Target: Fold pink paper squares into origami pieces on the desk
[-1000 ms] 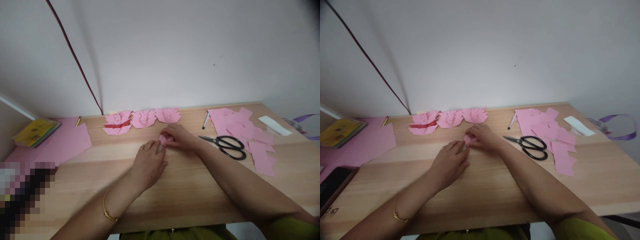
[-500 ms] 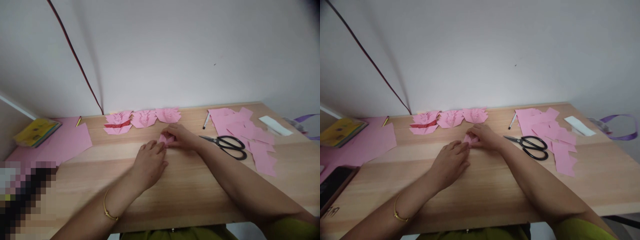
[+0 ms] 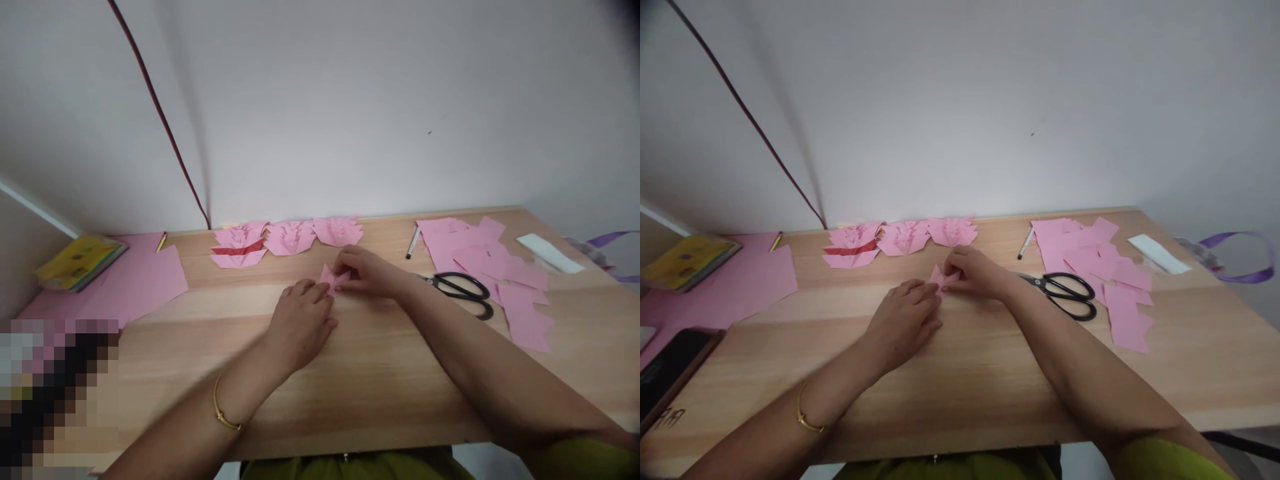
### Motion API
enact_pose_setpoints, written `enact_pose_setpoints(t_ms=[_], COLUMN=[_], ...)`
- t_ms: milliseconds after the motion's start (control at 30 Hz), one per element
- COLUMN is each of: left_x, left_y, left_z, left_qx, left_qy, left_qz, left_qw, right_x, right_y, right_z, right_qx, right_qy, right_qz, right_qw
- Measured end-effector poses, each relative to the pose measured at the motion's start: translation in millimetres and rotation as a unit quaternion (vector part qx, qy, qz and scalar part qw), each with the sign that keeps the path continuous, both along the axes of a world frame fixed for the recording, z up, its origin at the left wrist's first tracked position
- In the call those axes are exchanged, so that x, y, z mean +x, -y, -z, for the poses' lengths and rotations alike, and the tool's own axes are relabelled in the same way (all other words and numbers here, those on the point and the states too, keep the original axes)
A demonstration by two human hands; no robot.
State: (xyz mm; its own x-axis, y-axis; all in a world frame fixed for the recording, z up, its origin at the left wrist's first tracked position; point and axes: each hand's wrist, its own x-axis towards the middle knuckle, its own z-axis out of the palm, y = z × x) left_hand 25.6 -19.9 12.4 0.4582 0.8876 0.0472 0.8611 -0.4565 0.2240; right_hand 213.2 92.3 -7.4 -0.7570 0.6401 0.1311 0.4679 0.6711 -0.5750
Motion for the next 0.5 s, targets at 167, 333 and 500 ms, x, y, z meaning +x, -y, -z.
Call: enact_pose_setpoints(t_ms=[167, 333, 500], left_x=[-0.8, -3.8, -6.6], left_y=[-2.5, -6.5, -11.4], left_z=[3.5, 10.1, 12.7], left_qx=[0.015, 0.034, 0.051], left_qy=[0.023, 0.054, 0.059], left_qz=[-0.011, -0.007, -0.034], left_qw=[1.000, 0.998, 0.996], right_x=[0.1, -0.3, -5.4], right_y=[1.4, 0.3, 8.8], right_z=[-0.1, -0.6, -7.2], right_qx=[0.025, 0.015, -0.061], right_qy=[0.015, -0.005, -0.007], right_qz=[-0.006, -0.030, 0.006], right_qw=[1.000, 0.999, 0.998])
